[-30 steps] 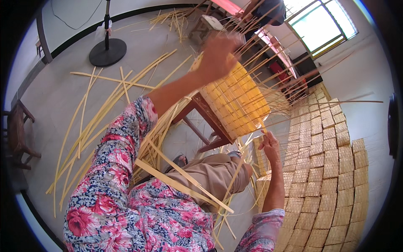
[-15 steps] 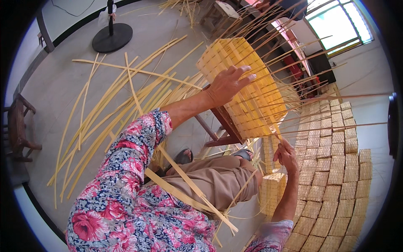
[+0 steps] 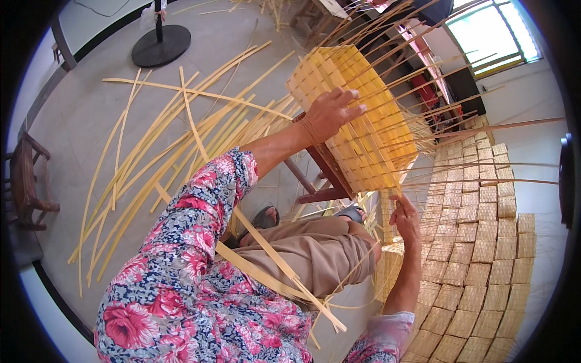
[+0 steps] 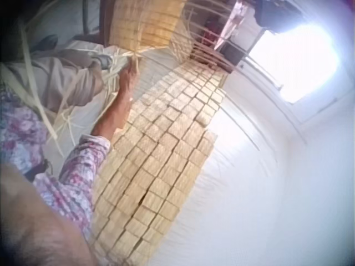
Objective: The person weaves a rectangular basket by hand, interlacing thin bamboo strips through a pre-formed frame. They repeatedly pull strips through the weave, adjust tension, and occasionally reposition the basket on a stool to continue the pattern.
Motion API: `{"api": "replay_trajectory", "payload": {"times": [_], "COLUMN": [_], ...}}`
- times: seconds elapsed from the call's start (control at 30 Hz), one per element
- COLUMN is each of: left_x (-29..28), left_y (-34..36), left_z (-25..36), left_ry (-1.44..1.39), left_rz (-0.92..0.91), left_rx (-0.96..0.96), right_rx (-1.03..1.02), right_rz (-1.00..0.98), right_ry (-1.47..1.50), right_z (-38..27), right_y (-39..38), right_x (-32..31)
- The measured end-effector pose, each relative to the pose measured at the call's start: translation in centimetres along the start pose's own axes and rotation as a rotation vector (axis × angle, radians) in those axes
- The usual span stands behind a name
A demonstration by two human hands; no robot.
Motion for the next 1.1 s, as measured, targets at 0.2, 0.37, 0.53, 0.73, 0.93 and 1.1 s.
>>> {"api": "replay_trajectory", "payload": {"times": [0.2,0.37,0.53,0.73,0.93,1.1], "left_x": [-1.0,-0.3,-5.2,-5.2,-3.6,-3.1], "left_y": [0.3,-0.6,-2.3,-0.7,-0.1,0.3], "left_z": [0.6,0.4,1.7,7.6,7.3,6.5], "left_ry": [-0.039,-0.037,-0.198,-0.494,-0.502,-0.520], "left_rz": [-0.073,0.037,-0.135,-0.350,-0.570,-0.663], "left_rx": [-0.041,0.024,0.034,0.205,0.242,0.282], "right_rx": [0.074,-0.175,-0.284,-0.388,-0.482,-0.517], "right_rz": [-0.046,0.095,0.137,0.054,0.101,0.198], "right_ry": [0.032,-0.149,-0.065,0.045,0.110,-0.172], "right_z": [-0.8,1.8,-3.3,-8.1,-10.1,-11.2], "right_y": [-0.4,0.6,1.9,1.6,2.1,1.3], "right_x": [-0.7,-0.5,2.1,4.8,7.9,7.9]}}
Point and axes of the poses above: each hand's wrist, its own y-axis towards the middle knuckle, its own x-axis out of the palm, z = x × y, the point moved 2 cm from there along y, towards the middle knuckle, and after that the axes turned 7 degrees about -z, right-handed, at the moved point
